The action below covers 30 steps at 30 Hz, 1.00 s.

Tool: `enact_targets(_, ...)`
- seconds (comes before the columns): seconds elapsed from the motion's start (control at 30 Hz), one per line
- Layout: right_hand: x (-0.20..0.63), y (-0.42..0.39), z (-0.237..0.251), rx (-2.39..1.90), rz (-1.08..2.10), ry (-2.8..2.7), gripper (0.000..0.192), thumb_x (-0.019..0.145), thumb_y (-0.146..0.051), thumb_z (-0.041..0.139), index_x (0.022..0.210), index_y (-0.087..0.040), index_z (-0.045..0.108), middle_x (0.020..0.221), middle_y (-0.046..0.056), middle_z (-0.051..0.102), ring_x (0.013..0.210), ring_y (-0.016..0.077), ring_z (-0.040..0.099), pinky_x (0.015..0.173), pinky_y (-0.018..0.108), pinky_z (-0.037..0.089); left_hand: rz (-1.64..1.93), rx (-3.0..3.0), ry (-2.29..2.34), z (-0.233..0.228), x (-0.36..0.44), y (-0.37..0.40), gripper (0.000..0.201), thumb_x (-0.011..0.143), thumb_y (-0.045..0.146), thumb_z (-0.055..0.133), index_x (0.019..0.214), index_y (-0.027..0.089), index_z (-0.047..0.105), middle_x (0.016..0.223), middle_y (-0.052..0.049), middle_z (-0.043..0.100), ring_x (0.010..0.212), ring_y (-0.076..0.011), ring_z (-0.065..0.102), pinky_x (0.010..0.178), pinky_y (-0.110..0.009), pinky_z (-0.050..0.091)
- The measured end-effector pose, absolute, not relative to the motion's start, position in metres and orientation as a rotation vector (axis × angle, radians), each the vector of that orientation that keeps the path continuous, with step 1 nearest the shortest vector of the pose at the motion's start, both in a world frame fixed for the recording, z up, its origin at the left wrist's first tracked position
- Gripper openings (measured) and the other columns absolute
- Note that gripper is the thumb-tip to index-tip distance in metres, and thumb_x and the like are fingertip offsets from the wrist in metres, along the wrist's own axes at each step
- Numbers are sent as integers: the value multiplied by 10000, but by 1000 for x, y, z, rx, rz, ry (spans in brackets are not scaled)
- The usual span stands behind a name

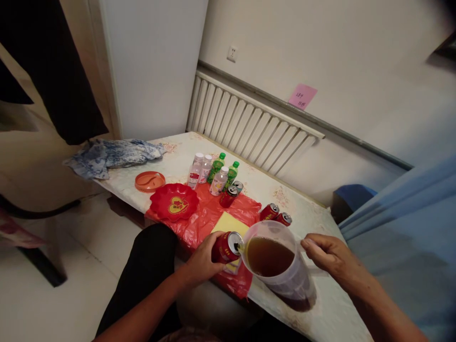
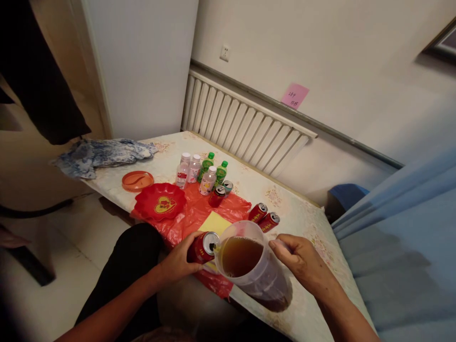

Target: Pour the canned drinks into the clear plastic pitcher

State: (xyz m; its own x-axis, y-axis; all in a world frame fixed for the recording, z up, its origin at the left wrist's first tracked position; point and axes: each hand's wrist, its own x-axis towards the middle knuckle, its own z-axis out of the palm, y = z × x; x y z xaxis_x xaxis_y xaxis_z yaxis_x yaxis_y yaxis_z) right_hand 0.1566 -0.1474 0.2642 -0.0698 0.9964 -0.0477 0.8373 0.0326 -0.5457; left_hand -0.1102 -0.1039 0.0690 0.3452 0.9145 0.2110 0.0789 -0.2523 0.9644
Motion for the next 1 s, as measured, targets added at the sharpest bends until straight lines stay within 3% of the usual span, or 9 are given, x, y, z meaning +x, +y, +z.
enact_targets(1.0, 154, -144, 268, -1888, 620, -2051, 416, 818, -511, 459, 557, -213, 328, 571, -40, 274, 540, 113, 274, 498, 255, 244, 1042, 1616, 915, 66, -112, -105, 724, 621, 132, 734, 1286, 206, 458, 1301, -93, 564, 1221, -287, 515, 1064, -427, 386)
